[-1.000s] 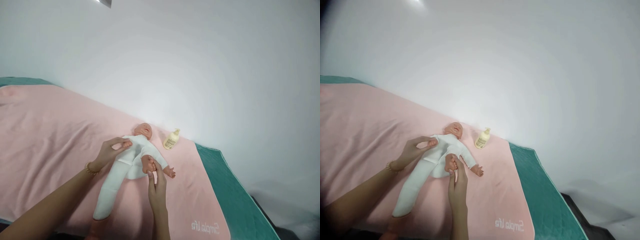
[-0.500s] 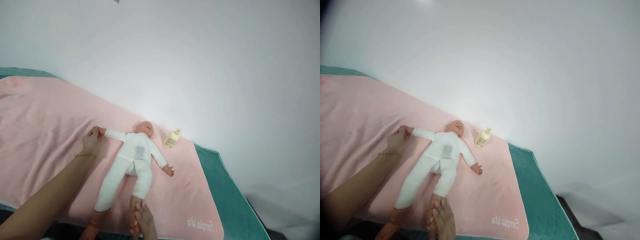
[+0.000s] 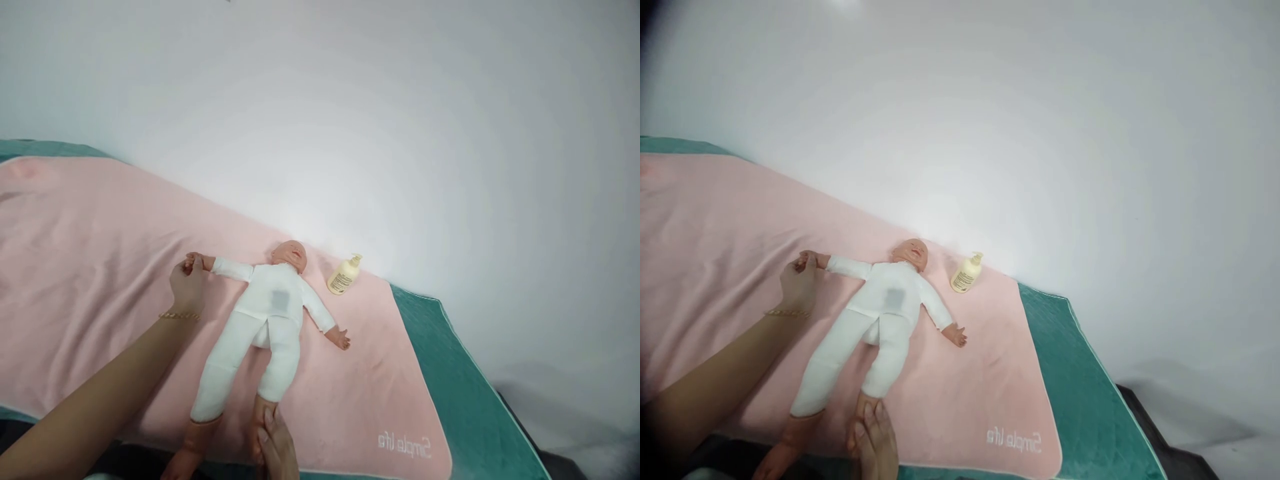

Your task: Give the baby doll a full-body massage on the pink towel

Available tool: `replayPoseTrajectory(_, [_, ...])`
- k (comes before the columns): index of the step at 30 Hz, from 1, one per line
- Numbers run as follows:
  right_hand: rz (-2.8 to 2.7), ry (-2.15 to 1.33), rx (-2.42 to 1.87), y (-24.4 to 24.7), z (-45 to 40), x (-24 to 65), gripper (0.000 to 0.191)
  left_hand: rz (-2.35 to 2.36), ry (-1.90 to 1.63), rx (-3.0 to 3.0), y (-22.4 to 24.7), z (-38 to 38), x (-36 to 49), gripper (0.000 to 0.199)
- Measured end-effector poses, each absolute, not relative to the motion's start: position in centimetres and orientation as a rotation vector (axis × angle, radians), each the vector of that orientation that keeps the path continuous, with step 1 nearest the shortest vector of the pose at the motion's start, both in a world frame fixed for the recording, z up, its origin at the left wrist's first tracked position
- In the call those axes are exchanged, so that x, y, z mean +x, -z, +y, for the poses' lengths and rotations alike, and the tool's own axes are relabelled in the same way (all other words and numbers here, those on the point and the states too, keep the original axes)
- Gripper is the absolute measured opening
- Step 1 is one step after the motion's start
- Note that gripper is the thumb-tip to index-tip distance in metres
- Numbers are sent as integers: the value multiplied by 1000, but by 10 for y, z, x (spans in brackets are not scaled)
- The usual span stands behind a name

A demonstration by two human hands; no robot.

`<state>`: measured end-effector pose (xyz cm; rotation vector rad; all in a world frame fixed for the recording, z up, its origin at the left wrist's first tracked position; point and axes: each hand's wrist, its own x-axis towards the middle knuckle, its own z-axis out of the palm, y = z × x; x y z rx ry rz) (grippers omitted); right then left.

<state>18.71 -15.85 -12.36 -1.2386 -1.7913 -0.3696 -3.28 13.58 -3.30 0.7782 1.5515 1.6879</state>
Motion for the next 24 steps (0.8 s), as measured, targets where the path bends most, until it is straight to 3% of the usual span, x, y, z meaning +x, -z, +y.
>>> replayPoseTrajectory(5, [-1770,402,-1156,67,-128,186,41,1275,-1875,1088,19,115,-10,43])
replayPoseTrajectory(15, [-1685,120,-1328,0,-66,194,43,691,-1454,2387,25,92,13,27])
replayPoseTrajectory(19, [-1640,20,-1359,-8,-61,192,43,643,-1395,2497,28,101,10,26])
replayPoseTrajectory(24, [-1614,11,-1350,1,-75,191,43,723,-1507,2227,21,94,8,26])
